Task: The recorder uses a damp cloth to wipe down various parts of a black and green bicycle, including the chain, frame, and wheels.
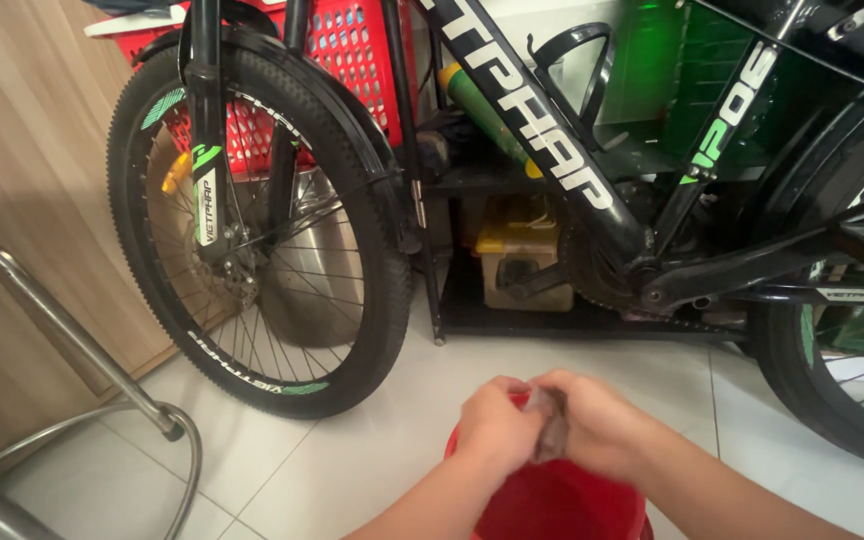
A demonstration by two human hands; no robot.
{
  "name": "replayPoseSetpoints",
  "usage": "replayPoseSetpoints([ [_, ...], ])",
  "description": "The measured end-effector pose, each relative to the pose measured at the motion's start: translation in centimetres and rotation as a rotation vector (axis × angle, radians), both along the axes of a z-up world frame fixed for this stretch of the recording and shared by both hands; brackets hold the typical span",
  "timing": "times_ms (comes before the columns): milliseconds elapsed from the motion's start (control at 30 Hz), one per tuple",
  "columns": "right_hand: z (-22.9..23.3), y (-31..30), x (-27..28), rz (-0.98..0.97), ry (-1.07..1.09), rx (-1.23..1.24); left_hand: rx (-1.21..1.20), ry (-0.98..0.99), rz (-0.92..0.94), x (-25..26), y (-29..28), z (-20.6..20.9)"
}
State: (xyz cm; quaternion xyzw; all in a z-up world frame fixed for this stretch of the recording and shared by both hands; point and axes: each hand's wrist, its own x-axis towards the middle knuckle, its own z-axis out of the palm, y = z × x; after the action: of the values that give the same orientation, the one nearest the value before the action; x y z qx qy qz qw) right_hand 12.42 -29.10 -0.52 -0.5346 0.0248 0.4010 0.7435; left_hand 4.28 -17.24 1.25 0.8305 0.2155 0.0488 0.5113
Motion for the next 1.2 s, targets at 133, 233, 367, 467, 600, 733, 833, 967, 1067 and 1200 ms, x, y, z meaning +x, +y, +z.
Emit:
replayPoseSetpoints([
  [133,1.0,-0.1,-0.3,0.133,-0.223,0.006,-0.047,-0.012,0.056,1.1,1.4,-1.8],
  [233,0.4,-0.1,0.2,0.168,-0.329,-0.018,-0.077,-0.017,0.079,1.6,1.9,-2.4],
  [367,1.9,0.1,-1.1,0.146,-0.377,-0.177,-0.129,-0.057,0.163,1.5,2.1,-1.9],
  [467,-0.3,-0.1,0.3,0.071,-0.357,-0.348,-0.185,-0.117,0.214,1.9,2.8,-2.4],
  [600,0.2,0.0,-0.4,0.075,-0.351,-0.362,-0.290,-0.131,0.195,1.8,3.3,-2.4],
  [733,-1.3,-0.1,0.5,0.045,-0.345,-0.260,-0.537,-0.091,0.117,1.8,3.6,-2.3],
  [833,-2.8,-0.1,1.8,0.011,-0.397,-0.160,-0.464,-0.082,0.076,1.7,3.2,-2.1],
  [967,-3.2,-0.2,2.4,-0.044,-0.454,-0.084,-0.063,-0.172,0.127,1.5,2.1,-1.7],
  [1067,-0.6,0.0,0.7,-0.070,-0.427,-0.159,0.093,-0.254,0.188,2.4,2.7,-2.5],
  [1200,1.2,-0.4,-0.4,-0.060,-0.430,-0.278,0.097,-0.259,0.217,2.1,3.0,-1.7],
])
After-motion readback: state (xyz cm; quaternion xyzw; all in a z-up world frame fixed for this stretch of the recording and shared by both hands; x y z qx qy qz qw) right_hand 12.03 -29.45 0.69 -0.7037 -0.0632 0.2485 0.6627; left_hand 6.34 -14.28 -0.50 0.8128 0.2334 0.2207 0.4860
